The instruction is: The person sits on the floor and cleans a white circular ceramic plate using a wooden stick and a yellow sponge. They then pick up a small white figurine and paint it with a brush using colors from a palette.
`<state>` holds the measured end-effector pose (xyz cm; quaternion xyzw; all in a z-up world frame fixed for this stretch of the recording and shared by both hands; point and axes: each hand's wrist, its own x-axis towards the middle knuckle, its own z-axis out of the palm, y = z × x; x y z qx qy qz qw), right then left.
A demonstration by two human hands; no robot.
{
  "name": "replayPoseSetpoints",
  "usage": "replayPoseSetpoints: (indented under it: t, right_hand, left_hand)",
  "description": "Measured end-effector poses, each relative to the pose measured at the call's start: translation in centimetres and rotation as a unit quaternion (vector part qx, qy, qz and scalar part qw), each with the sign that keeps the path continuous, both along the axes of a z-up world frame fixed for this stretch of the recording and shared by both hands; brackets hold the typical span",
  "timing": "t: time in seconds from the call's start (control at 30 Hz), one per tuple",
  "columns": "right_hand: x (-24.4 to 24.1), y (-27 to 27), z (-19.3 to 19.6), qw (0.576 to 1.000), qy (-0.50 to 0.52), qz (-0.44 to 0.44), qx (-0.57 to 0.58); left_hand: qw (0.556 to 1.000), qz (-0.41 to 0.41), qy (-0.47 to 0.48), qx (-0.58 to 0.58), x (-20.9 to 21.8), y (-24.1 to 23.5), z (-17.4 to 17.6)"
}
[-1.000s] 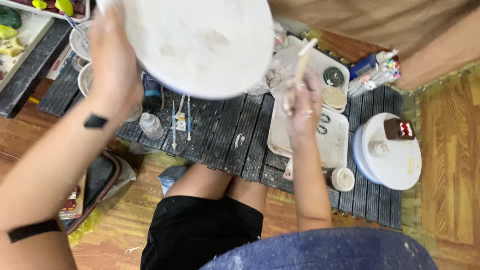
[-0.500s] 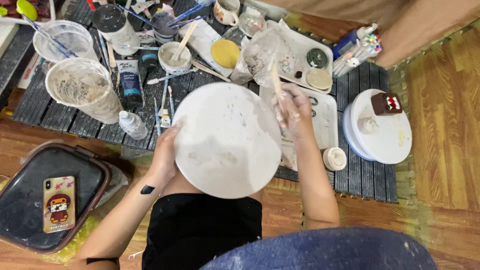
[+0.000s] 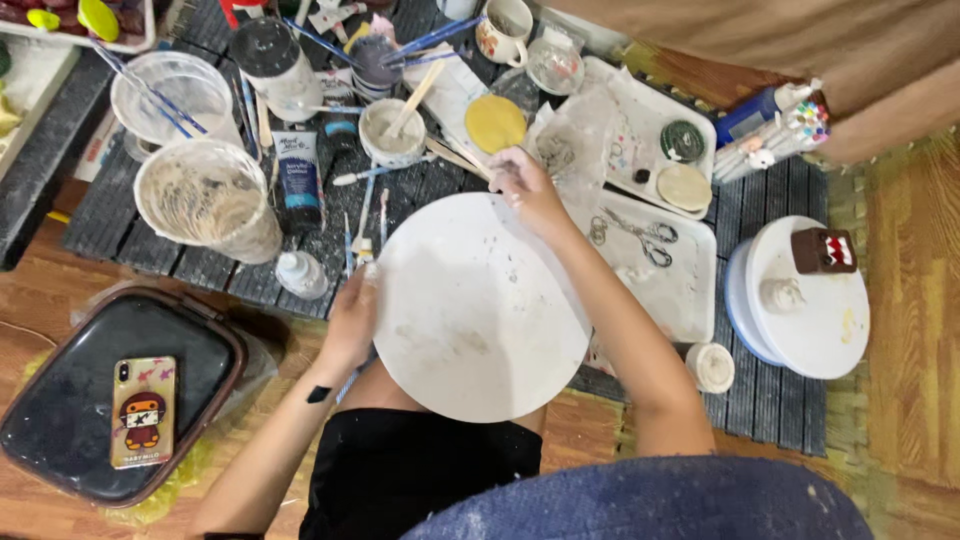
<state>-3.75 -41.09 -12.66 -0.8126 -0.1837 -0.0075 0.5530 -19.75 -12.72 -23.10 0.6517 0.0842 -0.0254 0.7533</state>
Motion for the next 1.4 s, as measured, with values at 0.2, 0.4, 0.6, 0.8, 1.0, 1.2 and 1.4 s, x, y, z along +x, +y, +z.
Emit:
replayPoseSetpoints:
  t: [0.2, 0.4, 0.6, 0.8, 1.0, 1.2, 1.4]
  right_hand:
    - [5.4, 2.4, -1.1, 0.991, 0.023, -0.029, -0.125]
    - [7.2, 3.8, -0.4, 0.987, -0.014, 0.002, -0.160]
    - [6.5, 4.2, 1.4, 0.983, -0.044, 0.044, -0.172]
    - [5.5, 4.8, 3.3, 0.970, -0.082, 0.037, -0.227]
    - [4.8, 4.8, 3.3, 0.955, -0.147, 0.052, -0.250]
    - [4.5, 4.1, 3.4, 0.941, -0.165, 0.051, -0.291]
    - [3.8, 4.1, 3.7, 0.945, -0.159, 0.031, -0.283]
  left_hand:
    - [0.996, -0.043, -0.024, 0.077, 0.6, 0.0, 3.9]
    - [0.918, -0.010, -0.182, 0.351, 2.3, -0.1, 10.2]
    - [0.842, 0.016, -0.170, 0.511, 10.8, -2.4, 12.2]
    - [0.798, -0.062, 0.000, 0.600, 18.8, -4.9, 11.1]
    - [0.840, 0.024, -0.044, 0.541, 20.3, -4.3, 9.1]
    - [0.838, 0.028, -0.063, 0.542, 20.5, -3.8, 8.6]
    - [0.835, 0.007, -0.034, 0.549, 20.9, -3.8, 8.5]
